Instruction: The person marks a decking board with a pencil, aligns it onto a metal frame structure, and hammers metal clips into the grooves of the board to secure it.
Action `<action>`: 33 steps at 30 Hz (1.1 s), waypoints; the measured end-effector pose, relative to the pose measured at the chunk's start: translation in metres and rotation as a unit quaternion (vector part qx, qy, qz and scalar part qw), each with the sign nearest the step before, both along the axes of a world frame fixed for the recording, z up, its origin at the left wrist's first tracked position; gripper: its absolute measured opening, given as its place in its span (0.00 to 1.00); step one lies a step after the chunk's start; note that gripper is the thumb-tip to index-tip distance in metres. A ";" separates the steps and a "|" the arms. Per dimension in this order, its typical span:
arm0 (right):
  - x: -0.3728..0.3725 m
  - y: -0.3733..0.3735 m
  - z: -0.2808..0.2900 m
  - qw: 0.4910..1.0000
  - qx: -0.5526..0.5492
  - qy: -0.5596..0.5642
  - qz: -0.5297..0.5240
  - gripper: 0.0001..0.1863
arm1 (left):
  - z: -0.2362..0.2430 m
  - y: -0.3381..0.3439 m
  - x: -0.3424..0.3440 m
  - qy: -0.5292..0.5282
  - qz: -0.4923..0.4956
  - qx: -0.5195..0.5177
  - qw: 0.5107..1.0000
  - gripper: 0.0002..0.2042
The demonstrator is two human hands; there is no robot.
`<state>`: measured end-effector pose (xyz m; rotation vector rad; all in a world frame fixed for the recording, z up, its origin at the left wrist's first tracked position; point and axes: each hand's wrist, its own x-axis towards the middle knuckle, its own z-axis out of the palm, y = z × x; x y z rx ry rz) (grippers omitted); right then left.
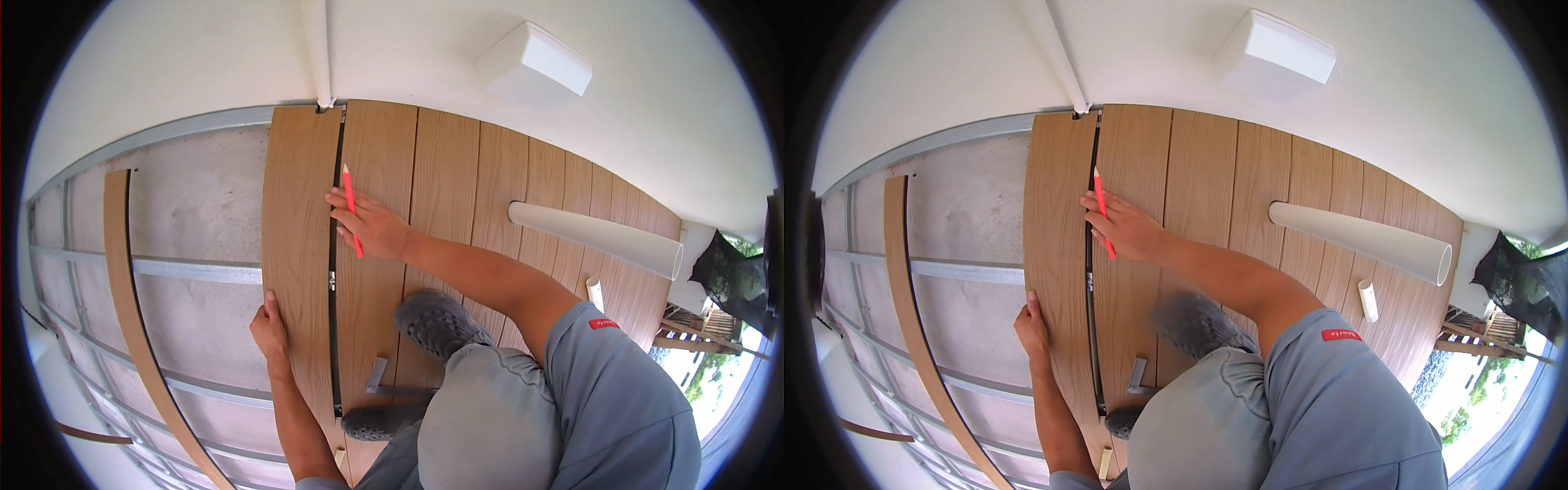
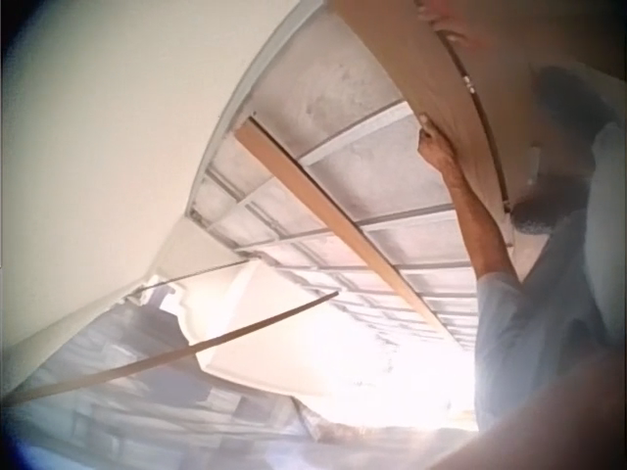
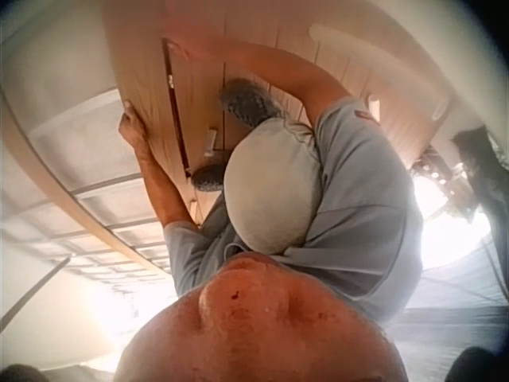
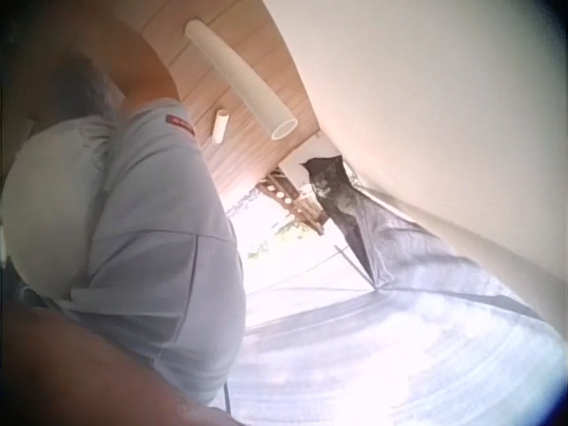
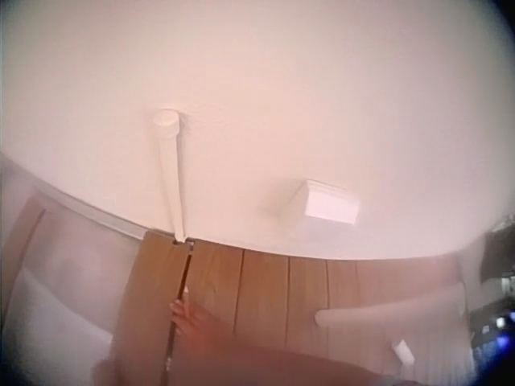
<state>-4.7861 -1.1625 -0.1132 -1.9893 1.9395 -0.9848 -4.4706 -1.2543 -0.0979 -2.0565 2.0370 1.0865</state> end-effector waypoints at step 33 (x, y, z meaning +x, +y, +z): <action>-0.007 -0.190 -0.012 0.975 -0.030 0.076 0.206 0.10 | 0.003 -0.011 -0.028 -0.028 -0.003 0.025 0.999 0.37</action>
